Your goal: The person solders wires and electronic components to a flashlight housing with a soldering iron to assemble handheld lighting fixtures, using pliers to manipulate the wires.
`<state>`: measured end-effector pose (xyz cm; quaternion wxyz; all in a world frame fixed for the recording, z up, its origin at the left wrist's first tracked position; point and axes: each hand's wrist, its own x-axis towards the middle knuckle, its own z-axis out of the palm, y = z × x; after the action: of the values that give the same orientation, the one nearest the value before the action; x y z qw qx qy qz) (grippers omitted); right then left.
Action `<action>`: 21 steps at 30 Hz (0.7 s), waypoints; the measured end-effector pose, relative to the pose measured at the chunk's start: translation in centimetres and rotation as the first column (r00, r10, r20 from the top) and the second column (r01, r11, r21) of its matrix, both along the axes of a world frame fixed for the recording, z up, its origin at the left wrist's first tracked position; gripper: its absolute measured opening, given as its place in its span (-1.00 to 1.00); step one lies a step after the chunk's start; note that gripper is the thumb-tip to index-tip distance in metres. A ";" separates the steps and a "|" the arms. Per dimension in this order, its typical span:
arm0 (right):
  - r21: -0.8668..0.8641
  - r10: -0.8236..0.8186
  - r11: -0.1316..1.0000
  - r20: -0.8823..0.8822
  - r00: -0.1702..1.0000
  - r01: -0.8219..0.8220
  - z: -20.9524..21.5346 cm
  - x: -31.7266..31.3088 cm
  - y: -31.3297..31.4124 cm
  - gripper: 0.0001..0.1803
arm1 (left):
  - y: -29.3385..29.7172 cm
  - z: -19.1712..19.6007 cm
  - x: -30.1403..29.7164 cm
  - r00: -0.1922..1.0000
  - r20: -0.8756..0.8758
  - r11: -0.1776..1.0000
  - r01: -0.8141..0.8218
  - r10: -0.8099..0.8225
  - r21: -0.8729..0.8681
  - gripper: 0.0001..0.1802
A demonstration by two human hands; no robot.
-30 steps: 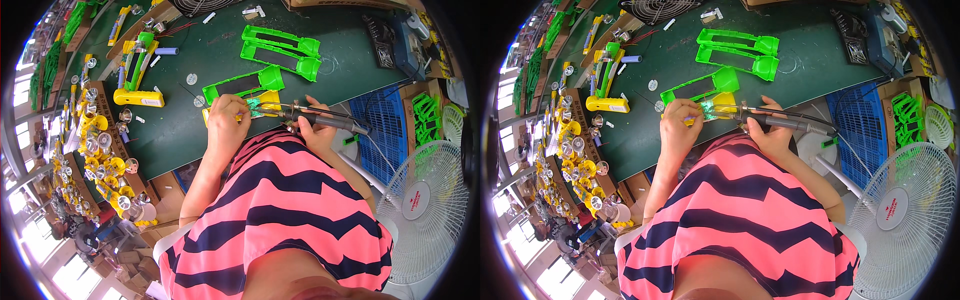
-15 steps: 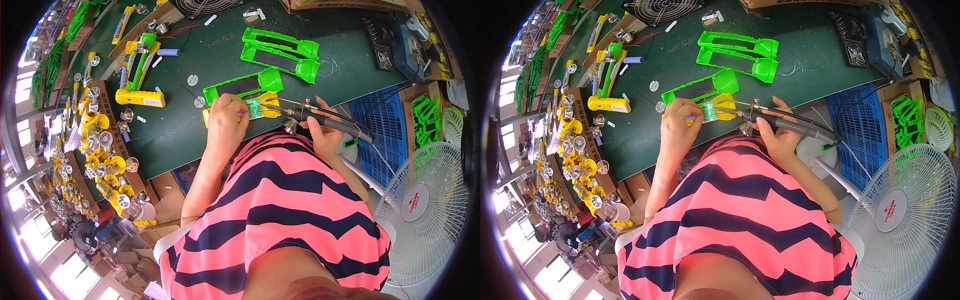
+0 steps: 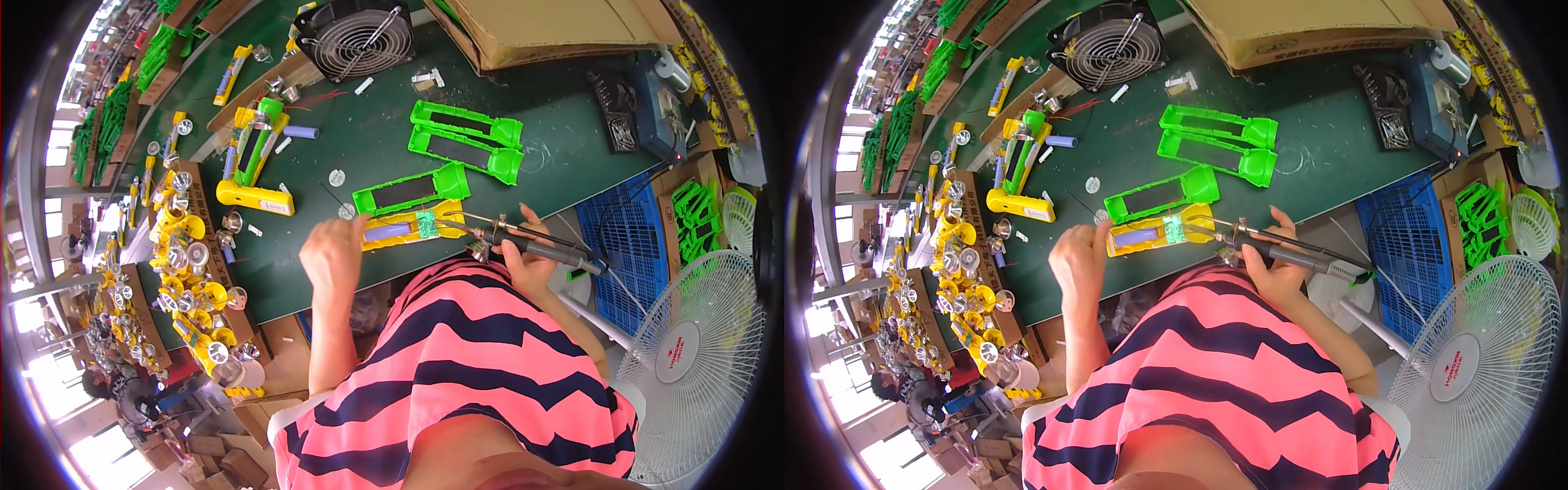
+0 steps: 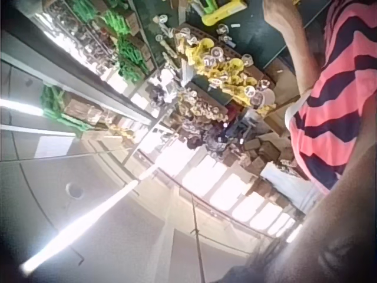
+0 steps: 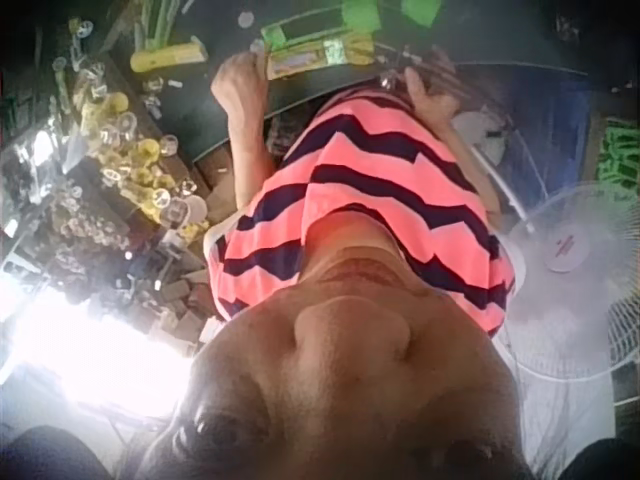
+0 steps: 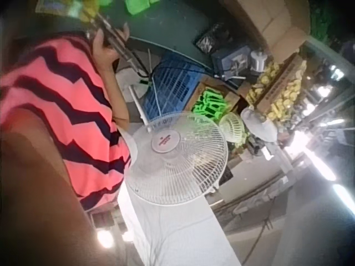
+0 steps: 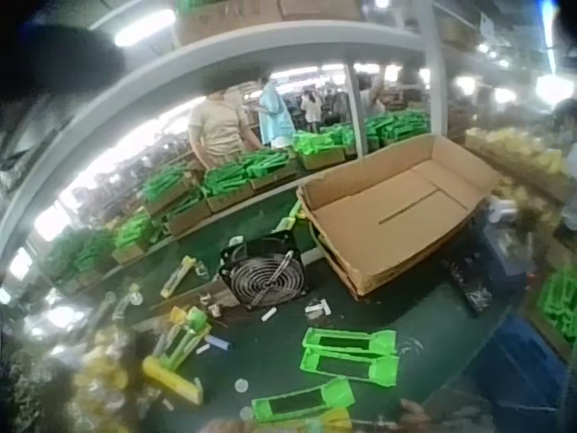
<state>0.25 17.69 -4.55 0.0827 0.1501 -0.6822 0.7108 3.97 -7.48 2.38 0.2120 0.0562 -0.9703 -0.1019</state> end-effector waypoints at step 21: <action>-0.049 0.057 0.998 0.128 0.990 -0.051 0.7 0.6 -0.3 -0.77 | 3.0 -2.2 0.6 0.900 -0.011 0.900 0.436 -0.436 0.001 -0.67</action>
<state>0.84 17.44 -3.89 0.0224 0.1200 -0.6655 0.7364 4.57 -4.46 0.19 0.1890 -0.1624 -0.9570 -0.1485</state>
